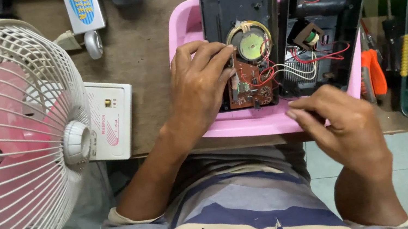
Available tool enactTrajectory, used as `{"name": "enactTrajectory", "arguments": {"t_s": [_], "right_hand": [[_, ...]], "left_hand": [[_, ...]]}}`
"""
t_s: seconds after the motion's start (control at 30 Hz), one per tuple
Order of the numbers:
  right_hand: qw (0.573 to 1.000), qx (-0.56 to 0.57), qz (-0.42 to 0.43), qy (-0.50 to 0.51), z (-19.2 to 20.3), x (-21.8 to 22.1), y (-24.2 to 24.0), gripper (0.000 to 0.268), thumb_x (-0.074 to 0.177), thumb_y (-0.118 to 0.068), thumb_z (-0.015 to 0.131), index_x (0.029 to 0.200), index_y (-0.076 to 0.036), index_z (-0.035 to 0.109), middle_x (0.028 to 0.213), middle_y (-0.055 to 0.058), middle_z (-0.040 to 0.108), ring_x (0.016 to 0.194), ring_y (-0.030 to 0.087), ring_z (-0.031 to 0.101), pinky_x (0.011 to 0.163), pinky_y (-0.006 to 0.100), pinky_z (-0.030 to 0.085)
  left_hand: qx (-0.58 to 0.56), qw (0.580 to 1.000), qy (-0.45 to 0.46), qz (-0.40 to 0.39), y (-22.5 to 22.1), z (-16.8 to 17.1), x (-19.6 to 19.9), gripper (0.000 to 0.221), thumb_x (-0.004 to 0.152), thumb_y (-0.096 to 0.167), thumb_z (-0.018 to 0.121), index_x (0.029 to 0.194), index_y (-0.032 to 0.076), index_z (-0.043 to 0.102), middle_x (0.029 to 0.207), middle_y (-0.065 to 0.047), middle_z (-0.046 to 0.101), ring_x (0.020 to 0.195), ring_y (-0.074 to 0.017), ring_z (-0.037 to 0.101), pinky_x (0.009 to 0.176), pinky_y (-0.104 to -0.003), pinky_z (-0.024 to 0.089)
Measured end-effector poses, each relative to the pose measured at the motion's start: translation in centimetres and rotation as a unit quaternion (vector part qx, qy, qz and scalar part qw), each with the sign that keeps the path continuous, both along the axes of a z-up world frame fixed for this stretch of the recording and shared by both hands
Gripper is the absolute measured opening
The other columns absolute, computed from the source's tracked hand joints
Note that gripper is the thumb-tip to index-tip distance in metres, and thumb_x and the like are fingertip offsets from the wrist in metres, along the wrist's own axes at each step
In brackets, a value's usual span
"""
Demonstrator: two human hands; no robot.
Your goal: Disassembling an electronic device to access and clean the internal circuit board with a brush.
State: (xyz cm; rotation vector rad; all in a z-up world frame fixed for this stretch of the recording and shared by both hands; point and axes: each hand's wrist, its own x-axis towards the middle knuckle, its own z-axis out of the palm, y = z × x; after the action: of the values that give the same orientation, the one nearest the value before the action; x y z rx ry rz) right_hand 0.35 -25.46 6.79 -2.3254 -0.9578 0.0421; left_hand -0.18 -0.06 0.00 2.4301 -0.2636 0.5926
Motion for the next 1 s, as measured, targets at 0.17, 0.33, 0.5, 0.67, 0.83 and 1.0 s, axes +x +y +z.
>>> {"name": "enactTrajectory", "arguments": {"t_s": [0.17,0.33,0.5,0.67,0.83,1.0], "right_hand": [[0.995,-0.057,-0.046,-0.06,-2.9,-1.3,0.0,0.015,0.1,-0.014,0.075,0.112,-0.005,0.078,0.089,0.005,0.068,0.072,0.017,0.063,0.063,0.033,0.05],[0.992,-0.053,-0.113,-0.023,-3.1,-1.0,1.1,0.013,0.097,-0.014,0.077,0.105,-0.004,0.081,0.08,0.011,0.067,0.066,0.028,0.068,0.056,0.037,0.053],[0.99,-0.035,-0.131,-0.033,-3.6,-1.3,1.5,0.015,0.099,-0.016,0.077,0.106,-0.003,0.08,0.083,0.013,0.067,0.07,0.03,0.067,0.061,0.04,0.054],[0.991,-0.031,-0.126,-0.044,-4.2,-1.3,1.8,0.02,0.096,-0.016,0.08,0.109,-0.001,0.079,0.085,0.014,0.066,0.073,0.032,0.068,0.063,0.04,0.055],[0.991,-0.017,-0.119,-0.057,-4.9,-1.2,1.8,0.023,0.093,-0.017,0.082,0.109,-0.001,0.079,0.083,0.013,0.065,0.074,0.032,0.068,0.065,0.041,0.054],[0.99,0.027,-0.13,-0.049,-5.6,-1.4,1.1,0.024,0.092,-0.008,0.083,0.113,0.0,0.076,0.087,0.012,0.065,0.076,0.029,0.068,0.066,0.04,0.055]], "left_hand": [[0.002,1.0,-0.003,0.0,-0.2,0.1,-0.2,0.031,0.094,0.007,0.077,0.124,0.006,0.068,0.121,-0.004,0.07,0.113,-0.0303,0.051,0.101,-0.043,0.045],[0.009,1.0,-0.009,0.008,-0.2,-2.3,0.2,0.027,0.098,0.015,0.072,0.125,0.011,0.07,0.116,-0.004,0.067,0.121,-0.0268,0.051,0.113,-0.05,0.033],[-0.006,1.0,-0.002,0.005,-0.4,-1.7,0.1,0.028,0.098,0.012,0.073,0.125,0.011,0.069,0.117,-0.005,0.067,0.119,-0.0278,0.053,0.115,-0.056,0.03],[-0.017,1.0,0.016,0.001,-0.7,-1.2,-0.1,0.029,0.101,0.01,0.068,0.13,0.009,0.065,0.119,-0.007,0.065,0.112,-0.0263,0.061,0.115,-0.06,0.03],[-0.038,0.999,0.019,-0.003,-0.7,-1.1,0.0,0.029,0.103,0.009,0.064,0.132,0.009,0.062,0.12,-0.006,0.063,0.11,-0.0255,0.066,0.116,-0.059,0.032],[-0.028,0.999,0.021,-0.009,-0.3,0.8,-0.1,0.022,0.104,0.012,0.063,0.125,0.007,0.065,0.109,-0.007,0.06,0.098,-0.0238,0.063,0.106,-0.052,0.039]]}}
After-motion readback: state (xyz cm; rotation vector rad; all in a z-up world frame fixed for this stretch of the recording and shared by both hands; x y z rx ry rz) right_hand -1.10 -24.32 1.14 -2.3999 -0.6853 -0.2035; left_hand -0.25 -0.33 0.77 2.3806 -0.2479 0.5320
